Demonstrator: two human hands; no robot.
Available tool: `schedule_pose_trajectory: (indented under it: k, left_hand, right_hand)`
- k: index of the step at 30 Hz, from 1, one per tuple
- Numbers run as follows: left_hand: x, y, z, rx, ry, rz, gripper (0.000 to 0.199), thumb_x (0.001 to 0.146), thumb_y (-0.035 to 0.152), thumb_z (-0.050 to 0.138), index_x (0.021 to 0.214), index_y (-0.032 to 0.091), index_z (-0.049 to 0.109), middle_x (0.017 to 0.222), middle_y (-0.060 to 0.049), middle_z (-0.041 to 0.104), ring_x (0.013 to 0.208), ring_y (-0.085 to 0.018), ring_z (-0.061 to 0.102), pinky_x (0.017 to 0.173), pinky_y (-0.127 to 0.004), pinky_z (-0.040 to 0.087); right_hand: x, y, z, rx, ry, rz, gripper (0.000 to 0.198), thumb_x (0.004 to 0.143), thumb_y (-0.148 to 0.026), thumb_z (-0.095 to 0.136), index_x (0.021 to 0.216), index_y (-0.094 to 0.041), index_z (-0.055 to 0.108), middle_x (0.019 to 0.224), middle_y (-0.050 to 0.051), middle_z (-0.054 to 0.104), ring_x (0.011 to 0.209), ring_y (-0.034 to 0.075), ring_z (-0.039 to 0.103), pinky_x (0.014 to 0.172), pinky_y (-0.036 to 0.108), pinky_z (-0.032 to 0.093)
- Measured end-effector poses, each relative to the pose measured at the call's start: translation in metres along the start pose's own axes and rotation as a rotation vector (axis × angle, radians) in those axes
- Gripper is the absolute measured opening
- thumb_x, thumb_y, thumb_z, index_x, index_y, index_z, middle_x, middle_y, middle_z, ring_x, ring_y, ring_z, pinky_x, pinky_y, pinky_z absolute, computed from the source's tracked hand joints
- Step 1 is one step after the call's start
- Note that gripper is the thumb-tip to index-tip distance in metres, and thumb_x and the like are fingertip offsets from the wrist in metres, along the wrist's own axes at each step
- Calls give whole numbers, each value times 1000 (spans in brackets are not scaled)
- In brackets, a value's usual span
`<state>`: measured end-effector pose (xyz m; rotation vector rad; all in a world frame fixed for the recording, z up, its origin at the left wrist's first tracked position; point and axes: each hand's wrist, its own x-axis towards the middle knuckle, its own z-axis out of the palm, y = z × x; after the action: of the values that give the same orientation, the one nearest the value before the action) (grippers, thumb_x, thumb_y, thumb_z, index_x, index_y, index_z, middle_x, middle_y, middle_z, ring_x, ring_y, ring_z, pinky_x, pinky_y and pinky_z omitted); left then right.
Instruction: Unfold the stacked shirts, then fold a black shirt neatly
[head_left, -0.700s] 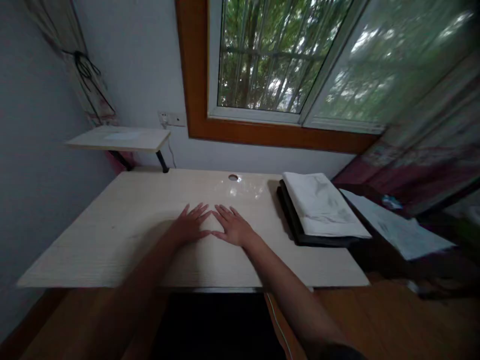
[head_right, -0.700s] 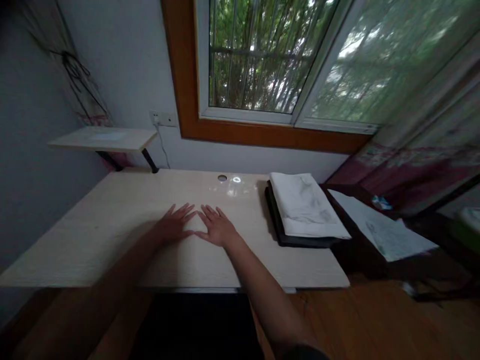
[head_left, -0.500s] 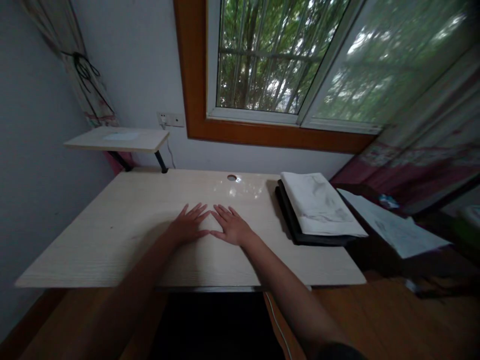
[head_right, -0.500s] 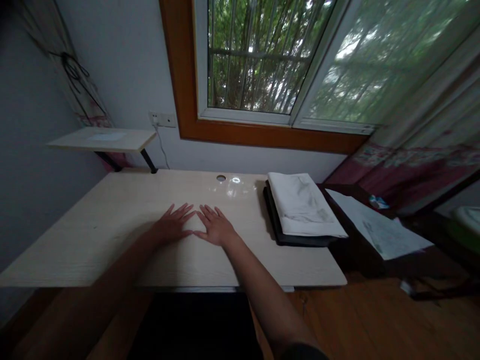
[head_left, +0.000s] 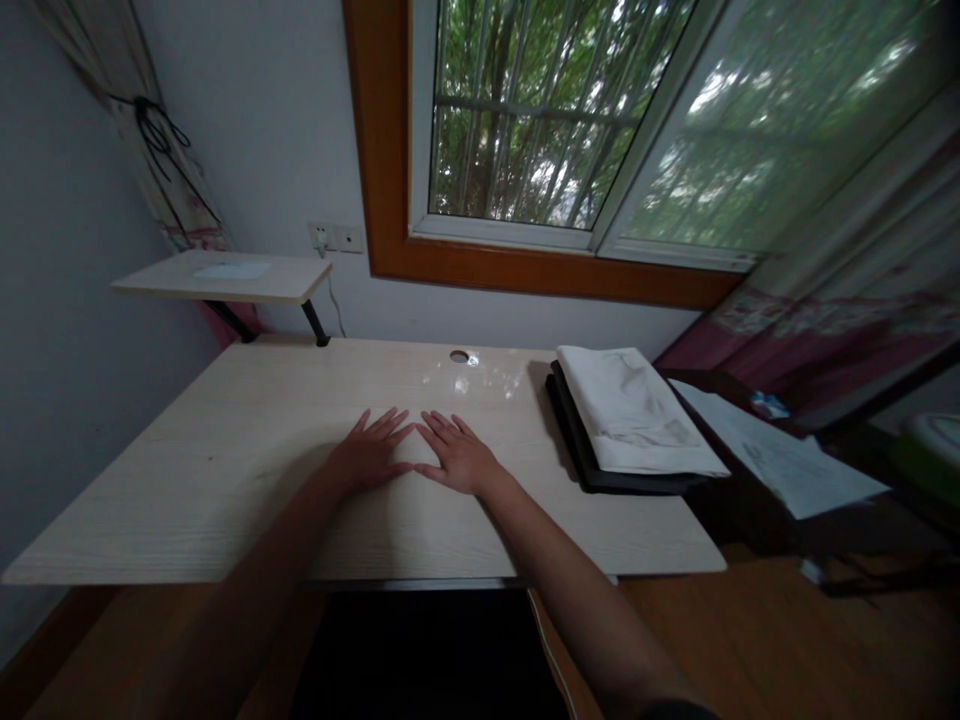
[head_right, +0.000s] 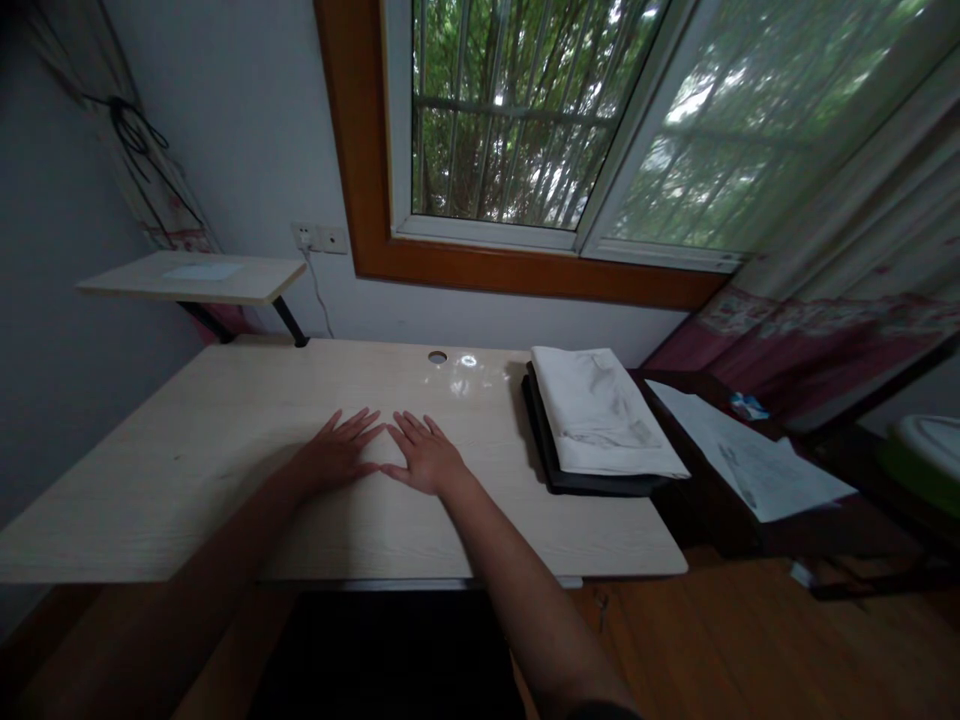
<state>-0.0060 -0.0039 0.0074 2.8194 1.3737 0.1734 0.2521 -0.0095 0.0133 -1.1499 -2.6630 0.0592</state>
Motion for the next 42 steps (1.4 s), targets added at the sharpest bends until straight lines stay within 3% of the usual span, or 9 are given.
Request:
schedule_pose_trajectory:
  k: [42]
  left_hand:
    - [-1,-5,1,-3,-3,5,80,95,74,32,161,29,26,168,-7,23,156,-27,19,126,-54,3]
  right_hand:
    - [3,-1,1,20,-14,11,81,97,-70,44,160,-22,30,166,11,22,155,26,19,126,52,17]
